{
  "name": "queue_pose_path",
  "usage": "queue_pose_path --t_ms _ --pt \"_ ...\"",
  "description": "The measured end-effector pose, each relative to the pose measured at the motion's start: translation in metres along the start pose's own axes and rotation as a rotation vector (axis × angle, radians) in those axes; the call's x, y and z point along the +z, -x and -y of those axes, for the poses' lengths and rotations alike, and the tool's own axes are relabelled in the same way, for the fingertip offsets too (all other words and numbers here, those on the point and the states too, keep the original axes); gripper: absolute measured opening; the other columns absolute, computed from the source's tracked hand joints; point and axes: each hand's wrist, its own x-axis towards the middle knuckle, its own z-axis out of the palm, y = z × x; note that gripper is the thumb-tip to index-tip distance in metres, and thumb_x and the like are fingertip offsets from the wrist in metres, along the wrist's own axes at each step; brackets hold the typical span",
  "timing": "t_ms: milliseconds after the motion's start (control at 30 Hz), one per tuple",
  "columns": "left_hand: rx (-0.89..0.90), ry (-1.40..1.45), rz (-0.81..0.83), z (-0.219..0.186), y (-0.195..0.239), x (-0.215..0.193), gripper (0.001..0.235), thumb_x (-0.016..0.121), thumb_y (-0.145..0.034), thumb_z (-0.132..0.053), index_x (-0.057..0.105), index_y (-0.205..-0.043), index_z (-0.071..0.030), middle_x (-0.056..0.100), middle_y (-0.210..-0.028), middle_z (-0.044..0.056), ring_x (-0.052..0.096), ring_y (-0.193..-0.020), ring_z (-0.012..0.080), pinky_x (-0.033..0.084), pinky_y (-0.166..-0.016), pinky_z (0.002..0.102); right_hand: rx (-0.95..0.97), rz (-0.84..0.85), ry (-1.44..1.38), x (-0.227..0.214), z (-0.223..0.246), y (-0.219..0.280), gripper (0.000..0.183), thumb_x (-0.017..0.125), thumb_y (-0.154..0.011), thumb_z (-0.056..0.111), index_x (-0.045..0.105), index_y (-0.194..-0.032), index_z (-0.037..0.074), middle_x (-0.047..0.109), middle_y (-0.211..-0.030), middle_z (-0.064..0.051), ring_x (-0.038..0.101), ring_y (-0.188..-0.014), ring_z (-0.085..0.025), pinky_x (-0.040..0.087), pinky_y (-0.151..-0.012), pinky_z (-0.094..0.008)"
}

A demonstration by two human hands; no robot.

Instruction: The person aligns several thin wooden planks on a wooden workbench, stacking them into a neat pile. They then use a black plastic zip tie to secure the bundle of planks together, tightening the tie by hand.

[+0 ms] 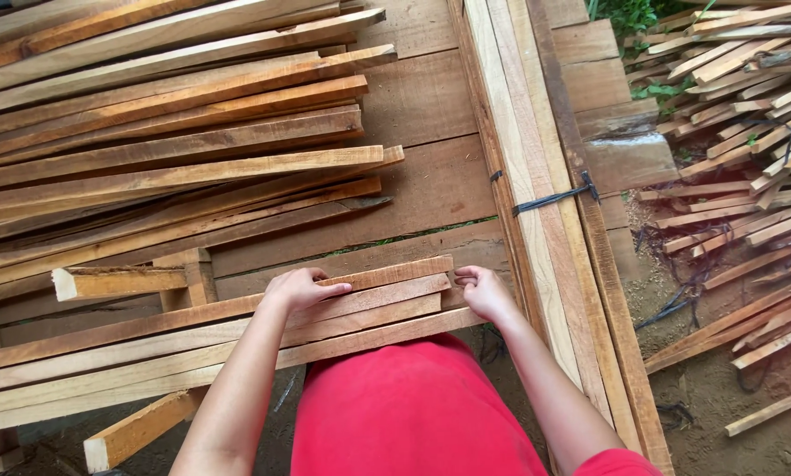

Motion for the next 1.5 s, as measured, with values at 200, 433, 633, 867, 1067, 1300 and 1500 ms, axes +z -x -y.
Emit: queue_pose_path --t_ms 200,433,633,867,1067,1300,1500 --pt "0.006 0.017 -0.012 -0.001 0.004 0.000 0.087 0.057 -0.065 -0.092 0.071 -0.128 -0.034 0.073 -0.132 -0.008 0.061 -0.133 0.0220 0.048 -0.108 0.041 -0.006 -0.011 -0.055 0.015 -0.001 0.005 0.055 0.046 -0.084 -0.004 0.068 -0.132 0.012 0.075 -0.124 -0.014 0.065 -0.124 -0.027 0.046 -0.109 -0.040" --pt "0.011 0.010 -0.032 0.003 0.000 0.001 0.085 0.055 -0.067 -0.092 0.071 -0.128 -0.035 0.072 -0.133 -0.008 0.060 -0.134 0.0221 0.048 -0.109 0.041 -0.003 -0.205 0.111 0.013 0.002 0.023 0.042 0.064 -0.088 0.025 0.069 -0.129 0.025 0.071 -0.132 -0.005 0.069 -0.118 -0.025 0.050 -0.107 -0.043" --pt "0.026 0.021 -0.042 0.004 -0.003 0.007 0.086 0.055 -0.067 -0.092 0.071 -0.128 -0.034 0.072 -0.132 -0.008 0.060 -0.134 0.0215 0.047 -0.110 0.042 -0.314 -0.361 0.469 0.039 0.007 0.043 0.018 0.070 -0.092 0.043 0.078 -0.091 0.027 0.076 -0.087 0.005 0.071 -0.097 -0.023 0.039 -0.114 -0.055" --pt "0.038 0.011 -0.042 0.003 0.005 0.003 0.085 0.054 -0.069 -0.091 0.070 -0.128 -0.033 0.072 -0.132 -0.009 0.060 -0.134 0.0218 0.047 -0.110 0.042 -0.050 -0.156 0.483 0.061 0.035 0.049 0.055 0.070 -0.087 0.060 0.076 -0.118 0.015 0.075 -0.119 -0.003 0.062 -0.122 -0.027 0.022 -0.124 -0.061" --pt "0.042 0.022 -0.051 0.002 0.008 0.001 0.085 0.055 -0.067 -0.092 0.071 -0.127 -0.033 0.073 -0.131 -0.009 0.060 -0.133 0.0216 0.047 -0.110 0.042 0.037 -0.108 0.394 0.069 0.027 0.043 0.059 0.072 -0.085 0.060 0.072 -0.121 0.014 0.074 -0.121 -0.004 0.060 -0.127 -0.027 0.017 -0.126 -0.059" --pt "0.043 0.020 -0.048 0.004 0.004 0.003 0.085 0.055 -0.068 -0.091 0.071 -0.127 -0.032 0.073 -0.131 -0.009 0.060 -0.133 0.0219 0.047 -0.110 0.043 0.048 -0.162 0.373 0.082 0.002 0.031 0.051 0.079 -0.081 0.053 0.068 -0.116 0.017 0.075 -0.120 -0.002 0.062 -0.125 -0.025 0.015 -0.127 -0.056" --pt "0.039 -0.004 -0.044 0.004 -0.001 0.004 0.083 0.054 -0.068 -0.092 0.071 -0.126 -0.035 0.073 -0.130 -0.009 0.060 -0.133 0.0208 0.047 -0.109 0.041 0.110 -0.112 0.213 0.074 0.004 0.023 0.046 0.082 -0.078 0.051 0.067 -0.107 0.018 0.078 -0.110 -0.001 0.067 -0.119 -0.023 0.021 -0.123 -0.051"
